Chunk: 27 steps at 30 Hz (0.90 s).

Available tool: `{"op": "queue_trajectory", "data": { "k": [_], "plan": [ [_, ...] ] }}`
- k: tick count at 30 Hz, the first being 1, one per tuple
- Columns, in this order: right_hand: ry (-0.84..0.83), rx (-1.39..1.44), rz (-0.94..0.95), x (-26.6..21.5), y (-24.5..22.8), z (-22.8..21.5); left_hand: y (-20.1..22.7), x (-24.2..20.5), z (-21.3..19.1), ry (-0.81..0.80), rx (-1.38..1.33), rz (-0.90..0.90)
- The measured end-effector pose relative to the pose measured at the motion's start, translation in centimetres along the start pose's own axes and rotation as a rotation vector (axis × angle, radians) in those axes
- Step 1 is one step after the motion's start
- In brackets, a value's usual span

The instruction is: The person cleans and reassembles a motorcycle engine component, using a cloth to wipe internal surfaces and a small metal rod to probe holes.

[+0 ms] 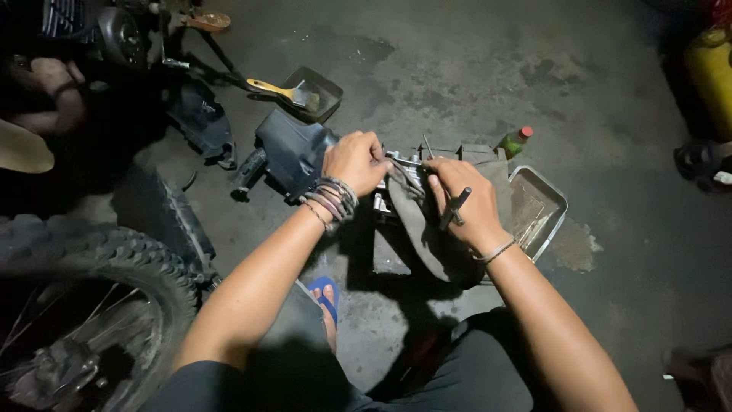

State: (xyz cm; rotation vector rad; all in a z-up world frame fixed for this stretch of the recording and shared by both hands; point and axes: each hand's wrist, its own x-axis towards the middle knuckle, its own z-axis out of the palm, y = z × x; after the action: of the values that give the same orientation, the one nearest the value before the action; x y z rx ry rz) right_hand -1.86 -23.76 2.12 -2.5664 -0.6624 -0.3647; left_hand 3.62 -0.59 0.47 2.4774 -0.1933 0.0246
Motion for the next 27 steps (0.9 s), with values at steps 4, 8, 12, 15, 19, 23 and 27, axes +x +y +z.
{"op": "queue_trajectory", "data": {
  "k": [4, 8, 12, 15, 19, 23, 27],
  "plan": [
    [0.004, -0.049, -0.012, 0.0, 0.2, 0.3, 0.1, -0.5, 0.8, 0.04, 0.072, 0.04],
    [0.022, -0.05, -0.037, 0.3, 0.0, -0.1, -0.8, -0.1, 1.1, 0.193, 0.113, 0.195],
    [0.034, 0.013, -0.054, 0.1, 0.9, -0.1, -1.2, 0.3, 0.5, 0.34, 0.153, 0.354],
    [0.061, 0.112, -0.031, 0.0, 0.8, -0.5, -1.1, 0.0, 0.5, 0.251, -0.047, 0.28],
    [0.091, 0.205, -0.037, 0.0, 1.0, -0.8, -0.8, -0.2, 0.6, 0.172, -0.141, 0.136],
    [0.09, 0.279, -0.05, 0.3, 0.6, -1.2, -0.8, -0.6, 0.4, 0.024, -0.279, -0.102],
    [0.11, 0.307, -0.044, 0.3, 0.4, -1.4, -0.4, -0.5, 0.7, -0.136, -0.343, -0.249]
  ]
}}
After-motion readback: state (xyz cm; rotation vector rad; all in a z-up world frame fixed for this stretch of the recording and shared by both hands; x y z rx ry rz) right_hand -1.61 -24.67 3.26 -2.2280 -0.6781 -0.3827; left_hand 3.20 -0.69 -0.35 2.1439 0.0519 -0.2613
